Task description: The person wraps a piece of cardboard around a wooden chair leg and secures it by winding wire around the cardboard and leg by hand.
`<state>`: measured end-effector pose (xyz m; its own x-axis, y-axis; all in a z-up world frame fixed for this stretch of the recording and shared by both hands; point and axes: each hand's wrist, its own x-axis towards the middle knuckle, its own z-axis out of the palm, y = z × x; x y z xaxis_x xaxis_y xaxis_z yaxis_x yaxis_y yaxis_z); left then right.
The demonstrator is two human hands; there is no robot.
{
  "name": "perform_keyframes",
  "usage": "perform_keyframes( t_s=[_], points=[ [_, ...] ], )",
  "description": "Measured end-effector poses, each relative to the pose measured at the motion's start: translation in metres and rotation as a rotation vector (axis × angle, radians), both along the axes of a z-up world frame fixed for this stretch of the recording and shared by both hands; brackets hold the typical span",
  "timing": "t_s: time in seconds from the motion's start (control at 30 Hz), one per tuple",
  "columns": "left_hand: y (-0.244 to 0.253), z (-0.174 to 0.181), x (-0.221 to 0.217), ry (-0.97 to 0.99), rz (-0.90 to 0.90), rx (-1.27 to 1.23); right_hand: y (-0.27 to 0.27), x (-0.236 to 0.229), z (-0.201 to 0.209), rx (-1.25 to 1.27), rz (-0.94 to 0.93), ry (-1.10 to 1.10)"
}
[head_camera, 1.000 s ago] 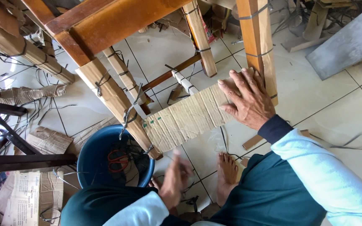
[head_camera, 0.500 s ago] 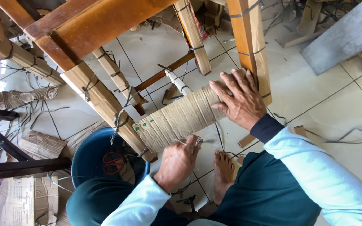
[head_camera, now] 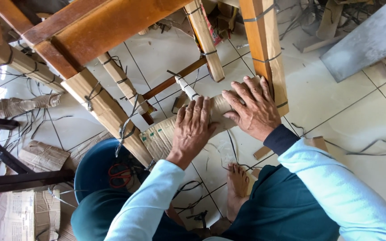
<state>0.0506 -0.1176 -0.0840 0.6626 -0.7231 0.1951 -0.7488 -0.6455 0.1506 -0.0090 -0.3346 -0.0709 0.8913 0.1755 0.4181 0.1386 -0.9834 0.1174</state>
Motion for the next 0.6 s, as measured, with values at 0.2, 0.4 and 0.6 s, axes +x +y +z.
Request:
perform_keyframes(
  t_s=[0.2, 0.4, 0.6],
  points=[
    [-0.002, -0.027, 0.016, -0.2, -0.103, -0.201, -0.011, 0.013, -0.011, -0.062, 0.113, 0.028],
    [0.013, -0.014, 0.018, -0.32, -0.131, -0.105, -0.021, 0.024, -0.01, -0.14, 0.206, 0.01],
    [0.02, -0.03, 0.028, -0.507, -0.174, -0.078, -0.039, 0.039, -0.009, -0.275, 0.324, -0.203]
  ],
)
